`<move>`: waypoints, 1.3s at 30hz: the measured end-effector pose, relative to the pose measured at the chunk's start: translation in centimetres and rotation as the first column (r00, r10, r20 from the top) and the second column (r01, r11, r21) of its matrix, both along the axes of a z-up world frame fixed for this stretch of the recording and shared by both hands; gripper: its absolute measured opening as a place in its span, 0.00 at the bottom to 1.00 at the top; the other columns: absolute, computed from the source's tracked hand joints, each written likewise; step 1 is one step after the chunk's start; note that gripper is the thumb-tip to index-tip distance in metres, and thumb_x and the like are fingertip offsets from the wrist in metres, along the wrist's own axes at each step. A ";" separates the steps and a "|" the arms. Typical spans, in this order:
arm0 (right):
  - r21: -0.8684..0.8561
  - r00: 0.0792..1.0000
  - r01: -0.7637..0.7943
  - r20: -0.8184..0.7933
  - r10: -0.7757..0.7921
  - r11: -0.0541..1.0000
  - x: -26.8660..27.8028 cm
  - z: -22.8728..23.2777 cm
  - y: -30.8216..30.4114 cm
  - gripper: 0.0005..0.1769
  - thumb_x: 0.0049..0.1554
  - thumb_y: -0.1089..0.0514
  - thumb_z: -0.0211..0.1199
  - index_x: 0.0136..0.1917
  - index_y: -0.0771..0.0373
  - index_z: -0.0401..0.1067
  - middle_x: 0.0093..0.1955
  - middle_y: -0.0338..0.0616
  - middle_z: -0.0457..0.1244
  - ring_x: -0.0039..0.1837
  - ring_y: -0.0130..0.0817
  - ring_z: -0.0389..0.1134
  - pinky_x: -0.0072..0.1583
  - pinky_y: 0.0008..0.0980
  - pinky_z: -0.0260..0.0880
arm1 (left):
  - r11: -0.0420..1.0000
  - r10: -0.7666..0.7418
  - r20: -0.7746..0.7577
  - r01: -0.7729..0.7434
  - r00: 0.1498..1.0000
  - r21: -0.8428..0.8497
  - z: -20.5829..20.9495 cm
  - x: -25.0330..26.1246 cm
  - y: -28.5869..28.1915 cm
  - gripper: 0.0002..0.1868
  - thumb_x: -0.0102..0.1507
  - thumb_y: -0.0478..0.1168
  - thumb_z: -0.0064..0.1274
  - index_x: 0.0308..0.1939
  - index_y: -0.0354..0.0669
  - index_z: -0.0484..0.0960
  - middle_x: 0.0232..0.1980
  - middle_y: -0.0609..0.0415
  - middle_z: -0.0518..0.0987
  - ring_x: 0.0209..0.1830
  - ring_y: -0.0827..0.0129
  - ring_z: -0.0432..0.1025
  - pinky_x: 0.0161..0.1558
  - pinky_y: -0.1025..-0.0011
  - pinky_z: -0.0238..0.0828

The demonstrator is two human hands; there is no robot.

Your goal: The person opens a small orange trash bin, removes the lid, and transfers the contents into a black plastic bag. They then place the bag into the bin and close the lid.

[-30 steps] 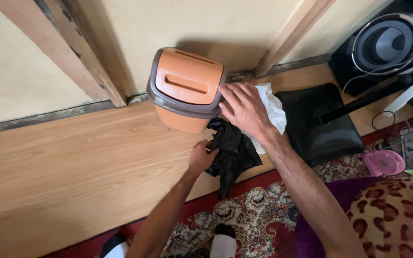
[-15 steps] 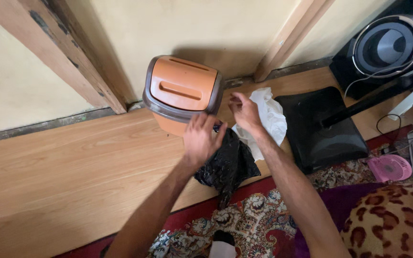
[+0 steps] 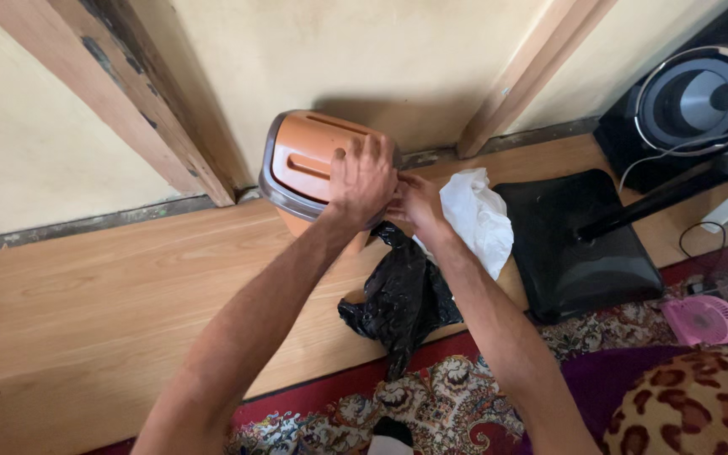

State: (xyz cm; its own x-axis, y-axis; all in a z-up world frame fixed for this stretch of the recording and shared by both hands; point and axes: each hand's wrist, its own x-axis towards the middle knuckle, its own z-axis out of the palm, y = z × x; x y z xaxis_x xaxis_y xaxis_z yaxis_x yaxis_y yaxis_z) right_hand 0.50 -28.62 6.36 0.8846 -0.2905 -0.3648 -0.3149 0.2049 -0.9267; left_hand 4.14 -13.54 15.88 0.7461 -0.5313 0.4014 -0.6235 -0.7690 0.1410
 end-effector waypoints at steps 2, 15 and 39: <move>0.049 1.000 0.007 -0.030 -0.006 0.999 0.3 -0.7 0.4 0.21 0.65 0.52 0.45 0.66 0.64 0.64 0.50 0.51 0.70 0.46 0.41 0.73 0.50 0.41 0.78 | 0.999 -0.030 0.028 0.029 0.999 0.024 -0.4 0.3 0.2 0.34 0.57 0.51 0.55 0.64 0.40 0.72 0.64 0.42 0.71 0.65 0.46 0.64 0.57 0.41 0.65; 0.066 0.958 -0.287 0.022 0.286 0.956 -2.4 3.8 6.7 0.17 0.61 0.53 0.60 0.60 0.60 0.64 0.48 0.48 0.65 0.47 0.39 0.73 0.48 0.39 0.77 | 0.969 -0.121 0.120 0.091 0.985 0.231 2.8 0.9 4.6 0.20 0.56 0.53 0.57 0.45 0.45 0.85 0.50 0.49 0.74 0.56 0.57 0.64 0.49 0.56 0.63; 0.391 0.927 -0.078 0.368 -0.078 0.917 -0.3 -8.5 6.4 0.10 0.65 0.52 0.56 0.56 0.58 0.69 0.52 0.41 0.66 0.54 0.33 0.68 0.55 0.37 0.70 | 0.897 -0.054 -0.118 0.100 0.991 0.431 3.2 -5.6 5.3 0.29 0.49 0.50 0.61 0.51 0.40 0.84 0.47 0.47 0.81 0.57 0.52 0.68 0.58 0.47 0.50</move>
